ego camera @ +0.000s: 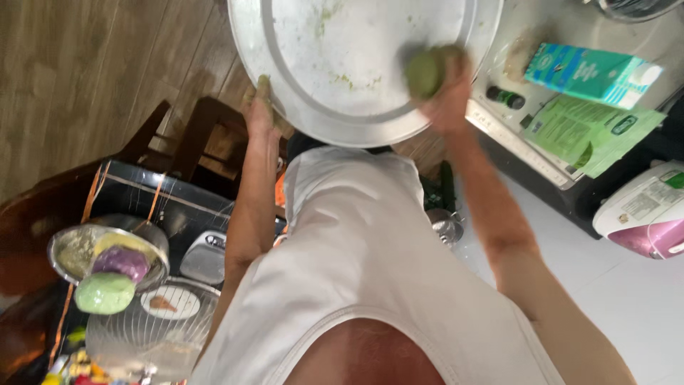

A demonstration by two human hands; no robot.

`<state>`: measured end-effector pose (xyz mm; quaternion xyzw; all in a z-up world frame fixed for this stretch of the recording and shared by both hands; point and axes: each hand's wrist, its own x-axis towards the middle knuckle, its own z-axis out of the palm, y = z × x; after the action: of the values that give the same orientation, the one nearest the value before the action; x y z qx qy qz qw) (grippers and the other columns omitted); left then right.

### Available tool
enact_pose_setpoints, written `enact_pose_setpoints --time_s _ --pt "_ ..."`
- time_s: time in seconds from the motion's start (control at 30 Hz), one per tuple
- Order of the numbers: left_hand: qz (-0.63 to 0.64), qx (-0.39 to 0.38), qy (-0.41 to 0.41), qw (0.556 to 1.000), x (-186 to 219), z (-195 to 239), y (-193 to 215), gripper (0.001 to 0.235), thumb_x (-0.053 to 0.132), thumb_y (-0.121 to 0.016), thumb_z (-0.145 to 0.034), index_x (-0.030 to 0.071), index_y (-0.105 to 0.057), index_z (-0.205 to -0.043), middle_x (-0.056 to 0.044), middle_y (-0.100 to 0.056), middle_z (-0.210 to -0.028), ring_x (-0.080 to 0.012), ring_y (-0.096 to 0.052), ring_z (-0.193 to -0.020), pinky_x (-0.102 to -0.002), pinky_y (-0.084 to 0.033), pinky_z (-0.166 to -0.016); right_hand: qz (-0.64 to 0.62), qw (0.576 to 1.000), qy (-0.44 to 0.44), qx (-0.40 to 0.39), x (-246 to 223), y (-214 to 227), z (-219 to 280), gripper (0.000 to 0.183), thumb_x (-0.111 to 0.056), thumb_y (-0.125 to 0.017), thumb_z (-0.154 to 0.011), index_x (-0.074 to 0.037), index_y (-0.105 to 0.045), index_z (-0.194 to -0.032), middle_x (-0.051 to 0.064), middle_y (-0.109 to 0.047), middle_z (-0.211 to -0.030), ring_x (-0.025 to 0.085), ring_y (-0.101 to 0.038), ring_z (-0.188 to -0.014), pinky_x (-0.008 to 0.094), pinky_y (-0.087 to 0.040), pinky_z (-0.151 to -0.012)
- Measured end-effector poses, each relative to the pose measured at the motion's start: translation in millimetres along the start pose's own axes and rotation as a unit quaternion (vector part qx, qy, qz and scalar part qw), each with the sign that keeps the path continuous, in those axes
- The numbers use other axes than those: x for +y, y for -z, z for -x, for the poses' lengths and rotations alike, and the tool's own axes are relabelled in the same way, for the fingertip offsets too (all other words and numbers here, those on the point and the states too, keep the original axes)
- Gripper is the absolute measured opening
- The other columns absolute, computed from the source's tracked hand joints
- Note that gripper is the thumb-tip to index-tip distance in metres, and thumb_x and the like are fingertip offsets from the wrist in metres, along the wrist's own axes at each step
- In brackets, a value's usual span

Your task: The person kneads a green dough on a large metal tray, repeatedly pressing and folding it by hand. The person then picks up a milk carton and a green packet, walks to the refrigerator, places the milk carton inside, and returns to the tray to continue kneading the dough.

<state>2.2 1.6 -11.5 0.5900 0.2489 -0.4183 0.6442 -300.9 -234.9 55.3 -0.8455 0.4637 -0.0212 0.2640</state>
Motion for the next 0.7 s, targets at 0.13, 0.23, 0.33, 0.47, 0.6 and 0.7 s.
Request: enact_pose_setpoints --time_s 0.13,0.23,0.33,0.47,0.6,0.7 --pt "0.060 -0.035 -0.001 0.998 -3 1 0 0.048 0.016 -0.061 -0.099 -0.009 -0.049 -0.138 -0.027 -0.063 -0.130 -0.0367 -0.068 -0.113 -0.049 -0.063 -0.094 0.039 0.979 0.135 0.150 52 20 -55 0.089 -0.022 -0.089 -0.079 -0.005 -0.041 -0.152 0.029 -0.036 -0.154 0.048 -0.042 -0.142 0.056 -0.042 -0.120" --pt "0.091 -0.018 0.034 0.995 0 5 -3 0.045 0.016 -0.058 -0.100 -0.007 -0.047 -0.137 -0.027 -0.064 -0.128 -0.0365 -0.069 -0.110 -0.051 -0.063 -0.092 0.038 0.989 0.073 0.124 50 17 -62 0.086 -0.023 -0.083 -0.083 -0.013 -0.039 -0.157 0.019 -0.039 -0.158 0.039 -0.041 -0.143 0.055 -0.044 -0.122" --pt "0.088 -0.043 0.025 0.995 0 4 -5 0.043 0.016 -0.056 -0.101 -0.009 -0.048 -0.136 -0.028 -0.065 -0.126 -0.0397 -0.071 -0.108 -0.054 -0.065 -0.090 0.017 0.979 0.090 0.180 18 -13 -18 0.093 -0.027 -0.089 -0.083 -0.008 -0.037 -0.158 0.025 -0.033 -0.155 0.044 -0.035 -0.144 0.064 -0.038 -0.119" --pt "0.101 -0.048 0.025 0.993 2 4 -5 0.041 0.015 -0.057 -0.102 -0.007 -0.049 -0.136 -0.026 -0.064 -0.124 -0.0375 -0.069 -0.108 -0.053 -0.063 -0.089 0.140 0.987 0.049 0.056 -15 -42 74 0.071 -0.035 -0.083 -0.099 -0.005 -0.043 -0.150 0.029 -0.031 -0.146 0.049 -0.033 -0.145 0.068 -0.032 -0.122" --pt "0.062 -0.006 0.055 0.997 6 12 -6 0.042 0.019 -0.060 -0.100 -0.001 -0.048 -0.134 -0.025 -0.066 -0.121 -0.0367 -0.072 -0.108 -0.051 -0.063 -0.088 0.084 0.990 0.106 0.028 -23 -23 66 0.076 -0.042 -0.083 -0.092 -0.012 -0.049 -0.153 0.020 -0.040 -0.152 0.040 -0.045 -0.139 0.054 -0.041 -0.109" --pt "0.077 0.004 0.075 0.994 11 17 -9 0.042 0.021 -0.062 -0.099 0.000 -0.048 -0.132 -0.022 -0.066 -0.120 -0.0344 -0.072 -0.105 -0.051 -0.065 -0.085 0.014 0.983 0.175 0.056 -43 -10 26 0.091 -0.045 -0.091 -0.090 -0.003 -0.045 -0.157 0.033 -0.032 -0.153 0.048 -0.041 -0.138 0.060 -0.039 -0.112"
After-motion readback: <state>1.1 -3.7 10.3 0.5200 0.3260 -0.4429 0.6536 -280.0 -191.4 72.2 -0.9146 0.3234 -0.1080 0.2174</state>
